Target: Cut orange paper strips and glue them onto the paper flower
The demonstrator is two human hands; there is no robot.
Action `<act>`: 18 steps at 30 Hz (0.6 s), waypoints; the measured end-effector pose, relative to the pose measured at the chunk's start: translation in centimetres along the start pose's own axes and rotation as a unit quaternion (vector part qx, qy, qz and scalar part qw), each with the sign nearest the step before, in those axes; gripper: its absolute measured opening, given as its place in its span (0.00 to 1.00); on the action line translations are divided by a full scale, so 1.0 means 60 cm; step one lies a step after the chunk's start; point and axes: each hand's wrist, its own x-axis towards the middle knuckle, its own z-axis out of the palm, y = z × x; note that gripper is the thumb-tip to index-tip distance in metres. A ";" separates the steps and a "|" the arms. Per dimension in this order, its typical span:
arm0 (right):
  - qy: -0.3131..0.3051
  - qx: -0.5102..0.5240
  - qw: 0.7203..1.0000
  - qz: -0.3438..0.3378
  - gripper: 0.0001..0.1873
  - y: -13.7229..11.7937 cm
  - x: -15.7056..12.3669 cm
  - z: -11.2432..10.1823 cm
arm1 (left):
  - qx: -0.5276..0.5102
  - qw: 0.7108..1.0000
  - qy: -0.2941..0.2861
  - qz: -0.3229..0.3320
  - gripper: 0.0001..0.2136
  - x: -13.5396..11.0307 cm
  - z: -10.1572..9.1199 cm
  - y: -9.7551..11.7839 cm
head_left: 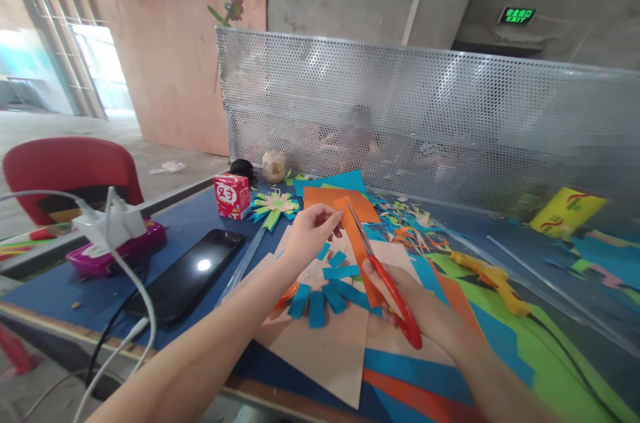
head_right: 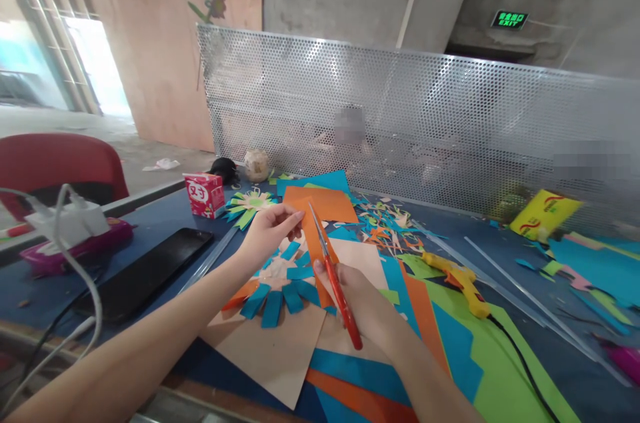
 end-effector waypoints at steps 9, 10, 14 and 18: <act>-0.042 0.053 0.997 -0.035 0.24 0.006 0.007 -0.005 | -0.016 1.000 -0.021 -0.004 0.08 -0.004 0.006 0.000; -0.038 0.053 0.997 -0.032 0.24 0.005 0.006 -0.006 | -0.015 1.000 -0.021 -0.004 0.09 -0.004 0.006 0.000; -0.031 0.060 0.998 -0.007 0.23 0.007 0.005 -0.005 | -0.013 1.000 -0.024 -0.006 0.09 -0.005 0.006 0.000; -0.047 0.088 0.995 -0.013 0.24 0.010 0.008 -0.005 | -0.013 0.999 -0.037 -0.004 0.10 -0.004 0.005 -0.004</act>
